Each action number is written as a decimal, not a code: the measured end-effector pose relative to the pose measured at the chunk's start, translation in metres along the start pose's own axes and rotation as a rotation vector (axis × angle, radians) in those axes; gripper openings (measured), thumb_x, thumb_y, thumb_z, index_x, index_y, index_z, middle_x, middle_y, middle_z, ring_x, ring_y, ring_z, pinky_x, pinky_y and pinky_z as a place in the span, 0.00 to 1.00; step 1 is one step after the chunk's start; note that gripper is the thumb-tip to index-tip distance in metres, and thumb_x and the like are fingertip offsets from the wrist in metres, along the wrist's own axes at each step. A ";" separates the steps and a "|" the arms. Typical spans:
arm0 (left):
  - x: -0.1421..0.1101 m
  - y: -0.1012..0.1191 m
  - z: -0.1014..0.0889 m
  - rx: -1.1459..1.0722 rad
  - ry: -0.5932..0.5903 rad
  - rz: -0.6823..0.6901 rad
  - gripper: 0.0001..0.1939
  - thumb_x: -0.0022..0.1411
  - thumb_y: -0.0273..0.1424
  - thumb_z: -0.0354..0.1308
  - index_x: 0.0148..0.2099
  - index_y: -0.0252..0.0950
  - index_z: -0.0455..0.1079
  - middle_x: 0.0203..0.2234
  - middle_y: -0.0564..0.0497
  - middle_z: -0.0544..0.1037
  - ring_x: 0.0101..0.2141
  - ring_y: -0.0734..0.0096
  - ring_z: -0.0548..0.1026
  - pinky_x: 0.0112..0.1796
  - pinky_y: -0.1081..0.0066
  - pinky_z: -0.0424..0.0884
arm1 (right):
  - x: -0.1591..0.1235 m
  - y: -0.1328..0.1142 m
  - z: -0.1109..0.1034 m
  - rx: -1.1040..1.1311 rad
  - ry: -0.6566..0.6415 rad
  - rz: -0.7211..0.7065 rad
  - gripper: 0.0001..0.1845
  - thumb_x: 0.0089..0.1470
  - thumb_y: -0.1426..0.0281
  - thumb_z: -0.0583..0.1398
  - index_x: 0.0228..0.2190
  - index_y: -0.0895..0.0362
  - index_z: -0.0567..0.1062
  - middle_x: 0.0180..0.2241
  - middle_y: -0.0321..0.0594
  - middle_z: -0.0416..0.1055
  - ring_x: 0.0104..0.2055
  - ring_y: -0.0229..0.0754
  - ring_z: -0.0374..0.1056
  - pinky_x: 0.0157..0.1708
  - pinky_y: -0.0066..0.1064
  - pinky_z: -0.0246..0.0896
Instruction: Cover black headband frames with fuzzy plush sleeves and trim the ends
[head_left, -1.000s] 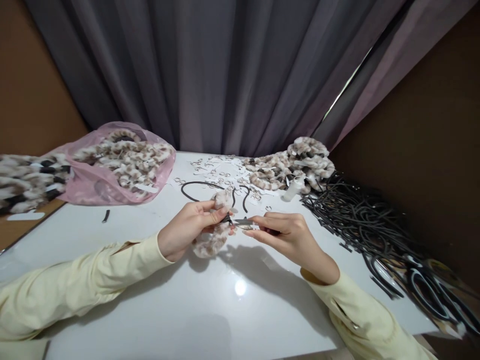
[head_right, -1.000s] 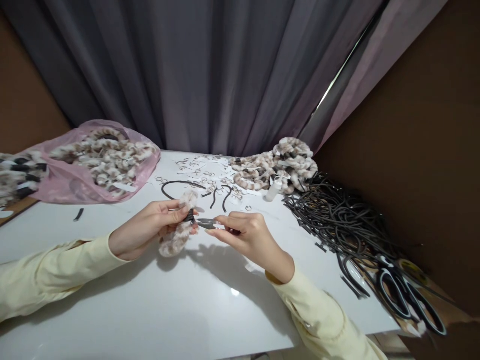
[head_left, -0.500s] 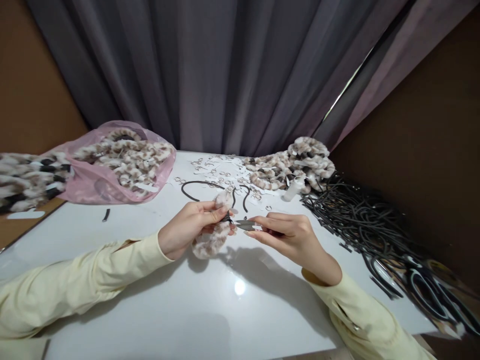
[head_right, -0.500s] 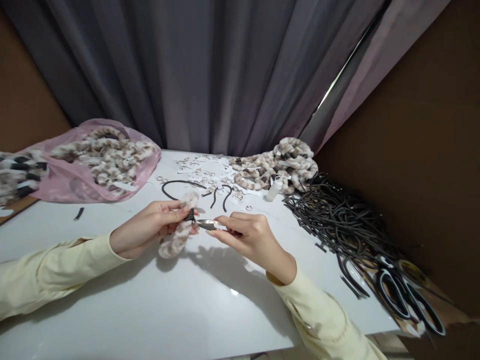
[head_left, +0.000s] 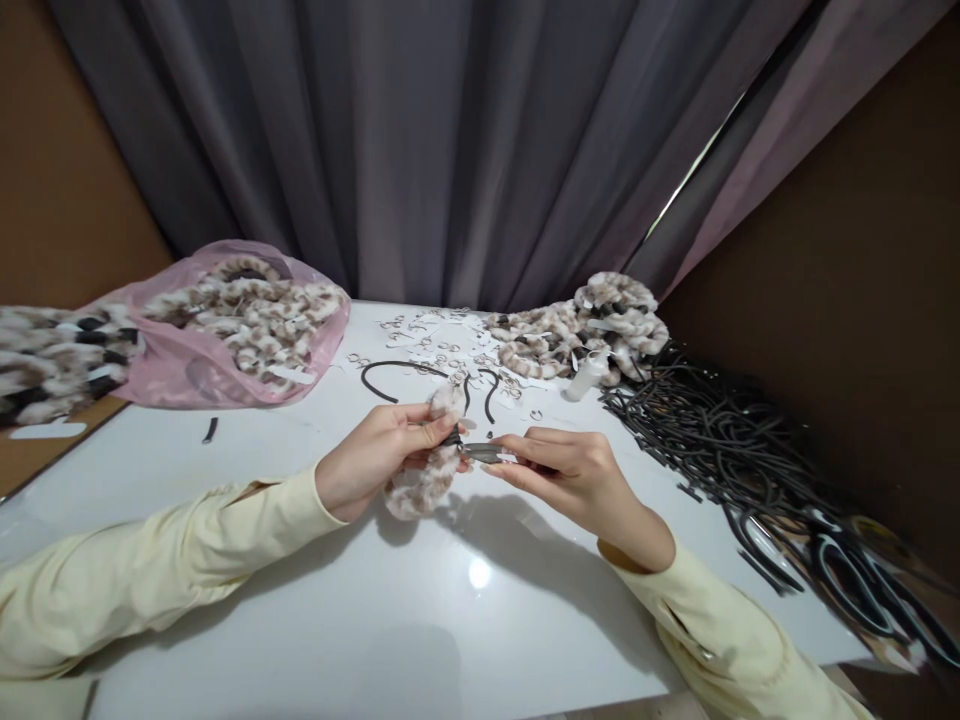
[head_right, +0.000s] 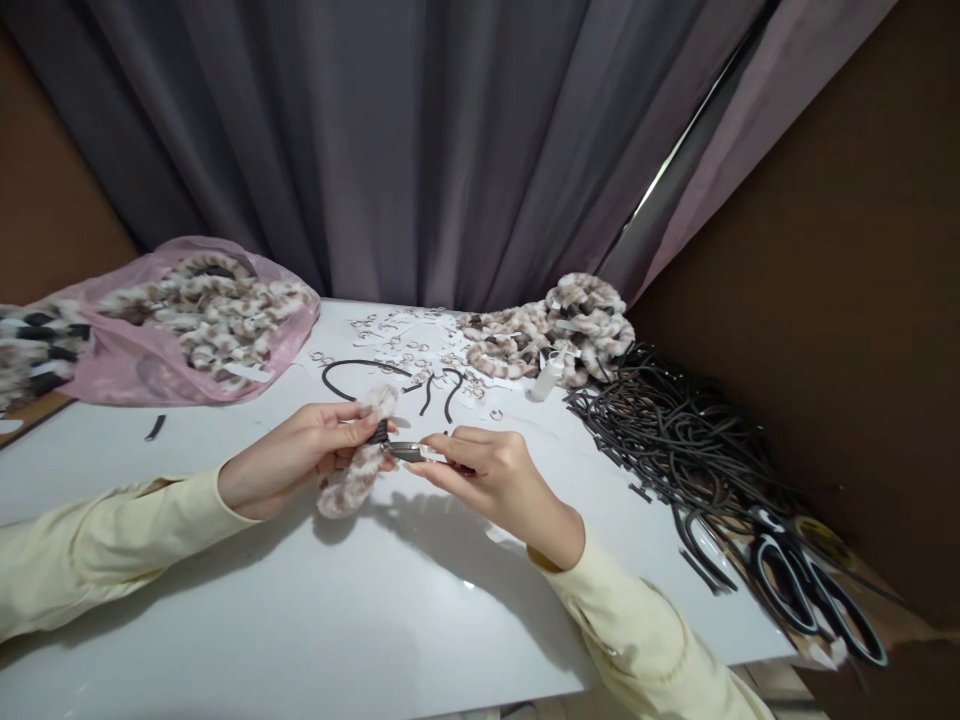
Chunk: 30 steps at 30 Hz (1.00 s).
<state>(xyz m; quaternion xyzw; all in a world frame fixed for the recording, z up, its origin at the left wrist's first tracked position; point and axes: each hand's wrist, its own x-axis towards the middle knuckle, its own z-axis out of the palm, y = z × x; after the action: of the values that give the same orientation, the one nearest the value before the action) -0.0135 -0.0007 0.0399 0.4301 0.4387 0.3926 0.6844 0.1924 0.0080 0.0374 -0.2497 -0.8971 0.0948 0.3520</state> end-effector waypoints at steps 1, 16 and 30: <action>0.000 0.000 0.000 0.003 0.003 0.004 0.17 0.53 0.36 0.62 0.42 0.29 0.73 0.24 0.47 0.77 0.23 0.74 0.72 0.25 0.77 0.63 | 0.000 0.000 0.000 0.001 -0.007 0.006 0.09 0.55 0.70 0.58 0.31 0.64 0.76 0.18 0.35 0.61 0.19 0.30 0.53 0.19 0.24 0.49; 0.000 -0.008 0.004 0.064 0.106 -0.019 0.19 0.51 0.40 0.62 0.36 0.27 0.76 0.25 0.44 0.77 0.24 0.74 0.70 0.27 0.74 0.63 | -0.006 -0.007 0.011 -0.380 -0.042 -0.058 0.13 0.59 0.68 0.53 0.30 0.62 0.73 0.19 0.34 0.60 0.17 0.30 0.50 0.18 0.25 0.43; 0.005 -0.018 0.008 -0.105 0.212 0.013 0.19 0.48 0.38 0.64 0.37 0.26 0.75 0.25 0.46 0.76 0.27 0.73 0.71 0.27 0.75 0.64 | -0.003 -0.022 0.028 -0.710 -0.025 -0.028 0.14 0.61 0.69 0.50 0.29 0.61 0.70 0.20 0.34 0.61 0.15 0.33 0.49 0.17 0.31 0.34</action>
<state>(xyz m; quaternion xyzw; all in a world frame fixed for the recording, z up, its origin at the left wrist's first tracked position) -0.0014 -0.0040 0.0239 0.3528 0.4845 0.4628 0.6531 0.1670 -0.0122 0.0226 -0.3429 -0.8817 -0.2247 0.2335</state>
